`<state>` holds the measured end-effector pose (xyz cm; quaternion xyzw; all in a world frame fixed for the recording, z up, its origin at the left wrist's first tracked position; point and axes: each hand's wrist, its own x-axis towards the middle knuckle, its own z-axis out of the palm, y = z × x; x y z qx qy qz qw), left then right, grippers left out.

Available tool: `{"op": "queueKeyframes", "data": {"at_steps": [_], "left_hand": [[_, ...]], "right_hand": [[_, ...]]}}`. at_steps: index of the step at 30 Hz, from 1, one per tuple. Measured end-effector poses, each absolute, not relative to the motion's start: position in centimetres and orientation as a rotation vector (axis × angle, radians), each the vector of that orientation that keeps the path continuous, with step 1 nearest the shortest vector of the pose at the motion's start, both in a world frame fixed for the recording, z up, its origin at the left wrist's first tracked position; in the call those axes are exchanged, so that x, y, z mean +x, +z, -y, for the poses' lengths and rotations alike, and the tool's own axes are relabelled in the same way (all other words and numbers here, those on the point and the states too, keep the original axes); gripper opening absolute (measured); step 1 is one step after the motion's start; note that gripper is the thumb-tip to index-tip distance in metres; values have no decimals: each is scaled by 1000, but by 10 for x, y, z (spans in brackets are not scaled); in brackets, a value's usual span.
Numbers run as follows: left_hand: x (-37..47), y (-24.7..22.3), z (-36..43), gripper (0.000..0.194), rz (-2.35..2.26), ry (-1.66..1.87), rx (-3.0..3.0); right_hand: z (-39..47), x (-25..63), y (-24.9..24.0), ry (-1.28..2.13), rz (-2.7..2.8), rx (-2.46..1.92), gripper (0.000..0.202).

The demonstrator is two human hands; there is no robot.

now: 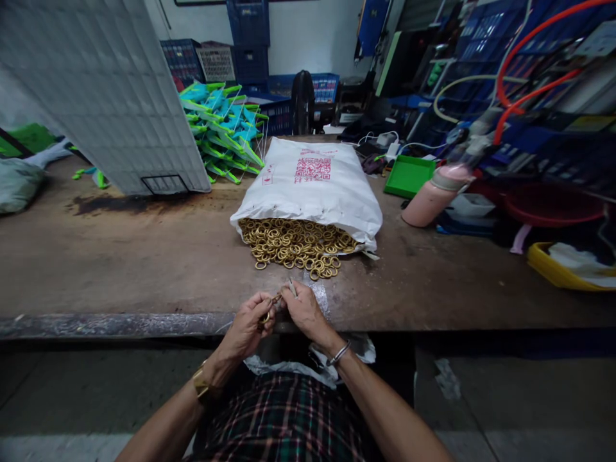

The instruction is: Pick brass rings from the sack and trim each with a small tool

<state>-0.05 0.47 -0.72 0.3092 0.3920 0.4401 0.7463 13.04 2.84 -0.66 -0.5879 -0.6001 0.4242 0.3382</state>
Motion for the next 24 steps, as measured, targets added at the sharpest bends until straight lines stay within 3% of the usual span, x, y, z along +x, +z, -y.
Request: {"op": "queueKeyframes", "data": {"at_steps": [9, 18, 24], "left_hand": [[-1, -11, -7, 31, -962, 998, 732], [-4, -15, -6, 28, -975, 1006, 805], [-8, 2, 2, 23, -788, 917, 627]], "right_hand": [[-14, 135, -14, 683, 2193, -1504, 13], [-16, 132, -5, 537, 2431, -1697, 25], [-26, 144, -9, 347, 2288, -1985, 21]]}}
